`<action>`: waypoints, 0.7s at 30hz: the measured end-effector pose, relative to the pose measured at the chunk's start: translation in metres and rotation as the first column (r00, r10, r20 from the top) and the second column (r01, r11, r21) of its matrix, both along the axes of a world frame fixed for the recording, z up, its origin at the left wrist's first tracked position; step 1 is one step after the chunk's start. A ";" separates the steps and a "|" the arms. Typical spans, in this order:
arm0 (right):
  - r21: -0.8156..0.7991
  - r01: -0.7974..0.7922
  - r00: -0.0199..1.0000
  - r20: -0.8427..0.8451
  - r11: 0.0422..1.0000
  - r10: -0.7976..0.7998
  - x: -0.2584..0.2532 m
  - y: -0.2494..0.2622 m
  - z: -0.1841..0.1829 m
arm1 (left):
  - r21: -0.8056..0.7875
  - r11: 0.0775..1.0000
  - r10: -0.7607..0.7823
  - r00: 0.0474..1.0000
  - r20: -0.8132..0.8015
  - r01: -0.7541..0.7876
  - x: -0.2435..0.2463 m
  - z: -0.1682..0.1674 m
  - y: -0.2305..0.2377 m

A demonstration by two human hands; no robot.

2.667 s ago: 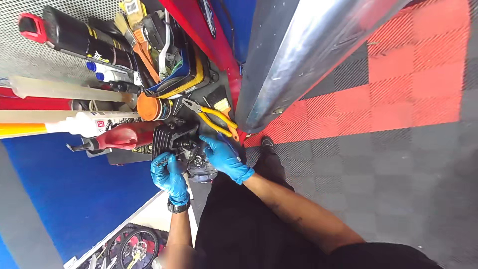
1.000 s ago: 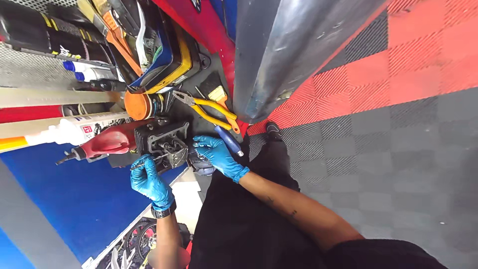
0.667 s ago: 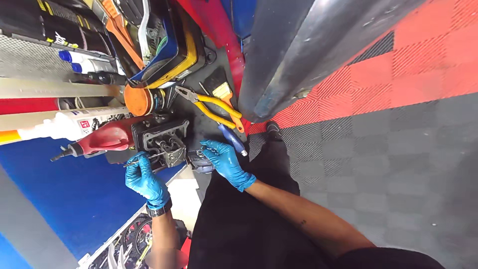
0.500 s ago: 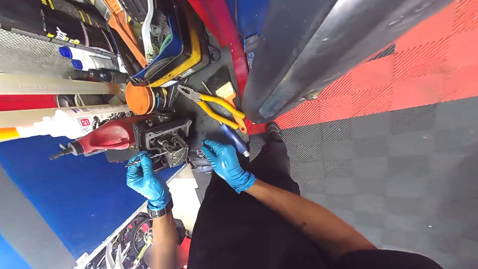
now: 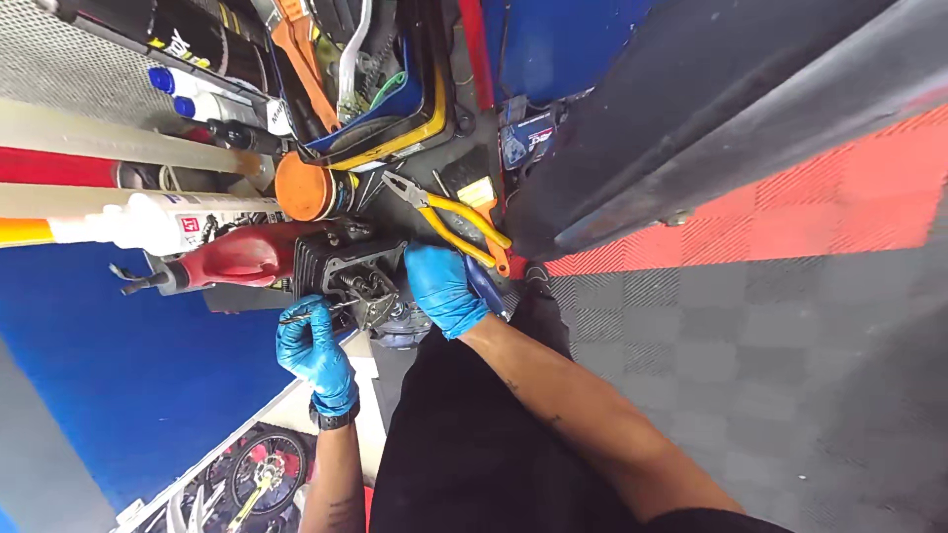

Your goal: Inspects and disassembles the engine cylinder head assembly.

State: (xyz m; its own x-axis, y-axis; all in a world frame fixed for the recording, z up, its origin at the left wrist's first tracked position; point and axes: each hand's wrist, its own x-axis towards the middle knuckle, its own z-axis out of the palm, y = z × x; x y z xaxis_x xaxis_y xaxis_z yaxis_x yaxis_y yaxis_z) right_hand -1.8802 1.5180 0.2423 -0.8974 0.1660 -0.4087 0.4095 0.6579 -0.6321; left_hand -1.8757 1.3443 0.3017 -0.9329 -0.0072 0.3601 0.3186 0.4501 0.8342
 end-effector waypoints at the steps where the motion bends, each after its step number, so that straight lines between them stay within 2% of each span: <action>1: 0.008 0.000 1.000 -0.008 1.000 0.000 -0.001 0.000 0.000 | 0.000 1.000 -0.007 1.000 -0.005 0.007 0.002 -0.001 0.002; 9: 0.060 0.089 0.988 -0.132 0.994 -0.080 0.006 -0.003 -0.013 | -0.025 0.999 -0.032 0.997 -0.072 0.031 0.016 -0.012 0.016; 14: 0.043 0.055 0.994 -0.101 0.998 -0.050 0.007 0.003 -0.011 | -0.060 0.998 -0.024 0.992 -0.122 0.017 0.023 -0.021 0.027; 21: -0.110 0.007 0.998 -0.065 0.994 -0.014 0.012 0.016 -0.004 | -0.115 0.993 0.005 0.985 -0.174 -0.025 0.027 -0.027 0.035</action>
